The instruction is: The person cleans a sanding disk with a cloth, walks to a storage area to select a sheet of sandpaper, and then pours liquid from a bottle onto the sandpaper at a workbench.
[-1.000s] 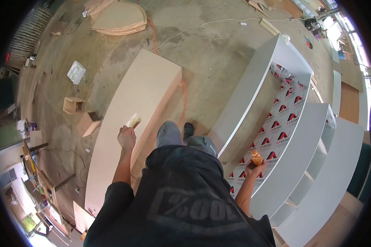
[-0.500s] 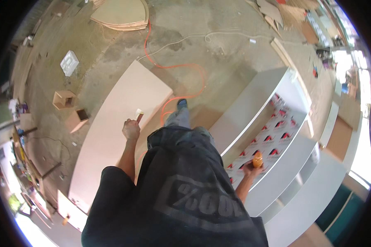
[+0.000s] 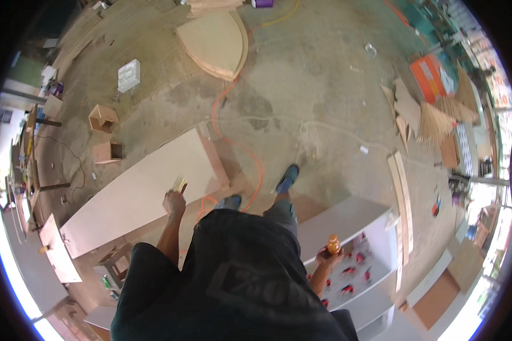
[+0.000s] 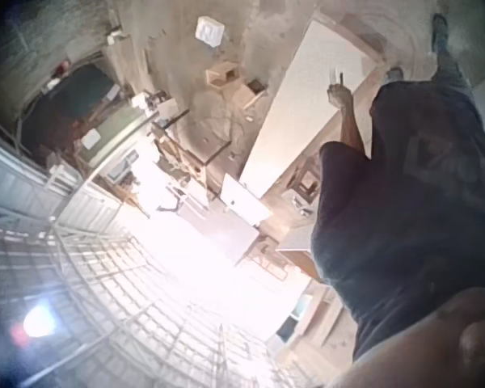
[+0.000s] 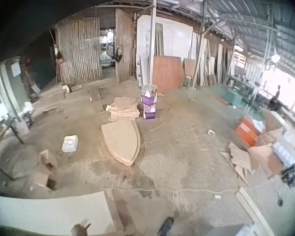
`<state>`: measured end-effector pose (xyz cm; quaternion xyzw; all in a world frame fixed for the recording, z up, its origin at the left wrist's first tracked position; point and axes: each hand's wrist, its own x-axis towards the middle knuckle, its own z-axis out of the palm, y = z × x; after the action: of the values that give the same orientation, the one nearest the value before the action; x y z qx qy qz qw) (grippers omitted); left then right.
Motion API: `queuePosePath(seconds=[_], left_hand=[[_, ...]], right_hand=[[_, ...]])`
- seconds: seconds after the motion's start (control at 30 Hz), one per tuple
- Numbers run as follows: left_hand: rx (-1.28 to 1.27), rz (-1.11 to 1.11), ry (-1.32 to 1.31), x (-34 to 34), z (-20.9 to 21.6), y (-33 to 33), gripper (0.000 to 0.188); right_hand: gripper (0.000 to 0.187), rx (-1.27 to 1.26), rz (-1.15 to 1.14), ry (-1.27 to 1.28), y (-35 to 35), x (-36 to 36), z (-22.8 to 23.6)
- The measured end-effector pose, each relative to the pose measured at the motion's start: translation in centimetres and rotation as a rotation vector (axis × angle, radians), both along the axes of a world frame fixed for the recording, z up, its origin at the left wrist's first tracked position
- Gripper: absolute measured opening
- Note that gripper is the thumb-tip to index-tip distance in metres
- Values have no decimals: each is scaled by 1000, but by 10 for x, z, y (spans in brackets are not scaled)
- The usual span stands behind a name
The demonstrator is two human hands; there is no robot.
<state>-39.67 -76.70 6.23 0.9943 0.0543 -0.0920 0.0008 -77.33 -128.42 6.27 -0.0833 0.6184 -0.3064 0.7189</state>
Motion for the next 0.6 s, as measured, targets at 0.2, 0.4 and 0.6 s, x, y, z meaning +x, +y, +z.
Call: queuePosePath(seconds=[0.2, 0.4, 0.6], left_hand=[[-41, 534, 117, 15, 66, -130, 61], [-166, 474, -104, 45, 53, -215, 32], [-258, 501, -2, 104, 63, -283, 20]], right_hand=[[44, -21, 119, 35, -150, 82, 3], [40, -35, 169, -28, -257, 121, 23], [40, 32, 79, 8, -290, 118, 10]])
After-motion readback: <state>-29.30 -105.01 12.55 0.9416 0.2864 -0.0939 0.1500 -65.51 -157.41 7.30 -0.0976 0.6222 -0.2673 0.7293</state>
